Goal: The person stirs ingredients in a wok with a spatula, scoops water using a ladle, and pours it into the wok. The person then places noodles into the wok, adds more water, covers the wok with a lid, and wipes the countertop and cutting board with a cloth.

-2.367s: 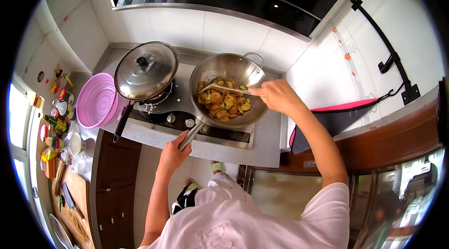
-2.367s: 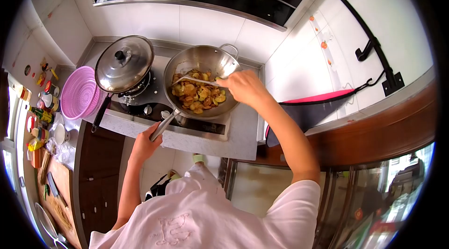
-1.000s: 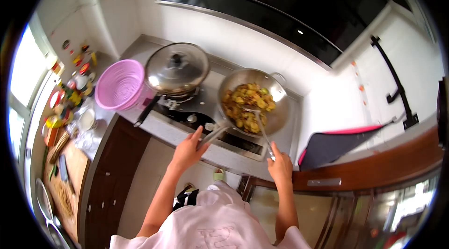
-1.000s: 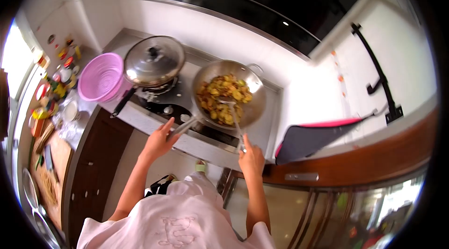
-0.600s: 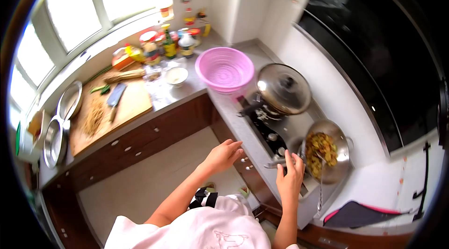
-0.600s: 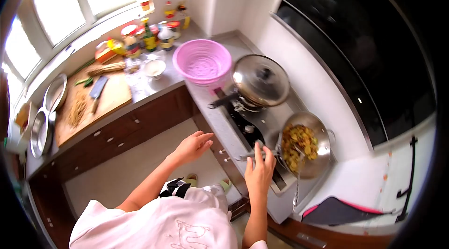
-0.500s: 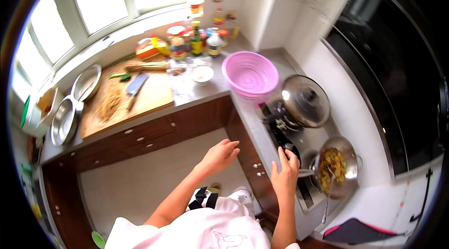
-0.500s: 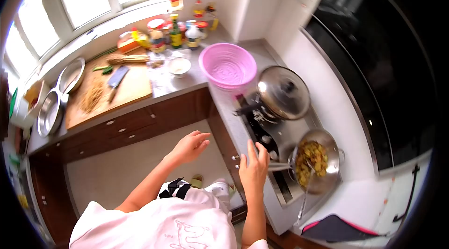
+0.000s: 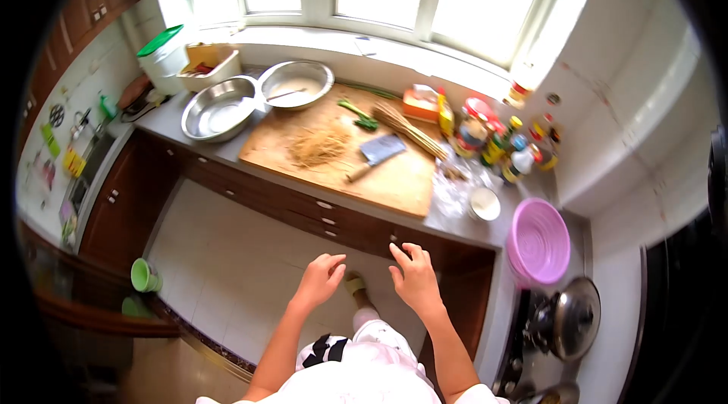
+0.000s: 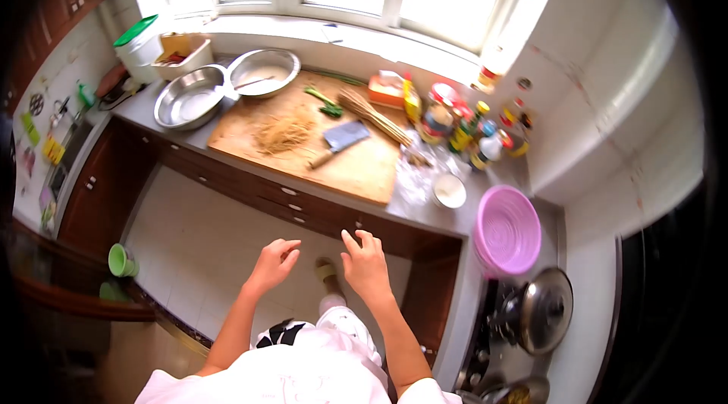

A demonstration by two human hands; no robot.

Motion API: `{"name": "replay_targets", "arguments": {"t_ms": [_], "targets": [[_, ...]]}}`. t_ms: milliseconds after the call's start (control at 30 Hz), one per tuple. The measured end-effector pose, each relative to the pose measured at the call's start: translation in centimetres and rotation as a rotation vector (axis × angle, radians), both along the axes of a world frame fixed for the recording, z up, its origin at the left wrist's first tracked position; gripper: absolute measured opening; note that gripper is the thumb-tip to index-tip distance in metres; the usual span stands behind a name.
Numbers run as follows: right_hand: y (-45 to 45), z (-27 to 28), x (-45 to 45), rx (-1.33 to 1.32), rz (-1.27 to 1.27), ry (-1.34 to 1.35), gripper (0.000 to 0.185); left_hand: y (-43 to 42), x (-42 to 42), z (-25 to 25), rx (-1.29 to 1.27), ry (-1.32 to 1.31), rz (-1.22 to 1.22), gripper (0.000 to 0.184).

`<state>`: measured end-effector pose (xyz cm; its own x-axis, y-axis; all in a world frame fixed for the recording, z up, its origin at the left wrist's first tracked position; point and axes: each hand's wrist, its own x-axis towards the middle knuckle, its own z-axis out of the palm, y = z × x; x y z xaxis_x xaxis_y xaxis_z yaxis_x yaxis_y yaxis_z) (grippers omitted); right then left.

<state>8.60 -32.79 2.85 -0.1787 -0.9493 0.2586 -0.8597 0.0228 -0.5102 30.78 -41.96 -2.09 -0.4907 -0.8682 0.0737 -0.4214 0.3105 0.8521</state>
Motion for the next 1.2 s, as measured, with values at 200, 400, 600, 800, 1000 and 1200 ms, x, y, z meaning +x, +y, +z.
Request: {"name": "replay_targets", "arguments": {"t_ms": [200, 400, 600, 800, 1000, 1200], "targets": [[-14.2, -2.5, 2.9, 0.058, 0.299, -0.050, 0.050, -8.1, 5.4, 0.6, 0.037, -0.065, 0.264, 0.026], [-29.3, -3.0, 6.2, 0.046, 0.429, -0.216, 0.045, -19.7, 9.4, 2.2, 0.025, -0.127, 0.341, 0.024], [-42.5, -3.4, 15.4, 0.038, 0.629, -0.278, 0.035, -27.9, 16.5, 4.1, -0.049, -0.034, 0.589, 0.021], [-51.1, -3.3, 31.5, 0.093, 1.022, -0.318, 0.037, -28.6, 30.9, 0.1, 0.006, -0.041, 0.898, 0.021], [-56.5, -1.7, 47.1, 0.070, 1.143, -0.246, 0.042, -33.8, 45.6, -0.8, 0.002, 0.050, 0.996, 0.022], [-64.2, 1.2, 60.4, 0.002, 1.150, -0.171, 0.043, -40.5, 58.2, 3.1, -0.091, 0.098, 0.987, 0.022]]}}
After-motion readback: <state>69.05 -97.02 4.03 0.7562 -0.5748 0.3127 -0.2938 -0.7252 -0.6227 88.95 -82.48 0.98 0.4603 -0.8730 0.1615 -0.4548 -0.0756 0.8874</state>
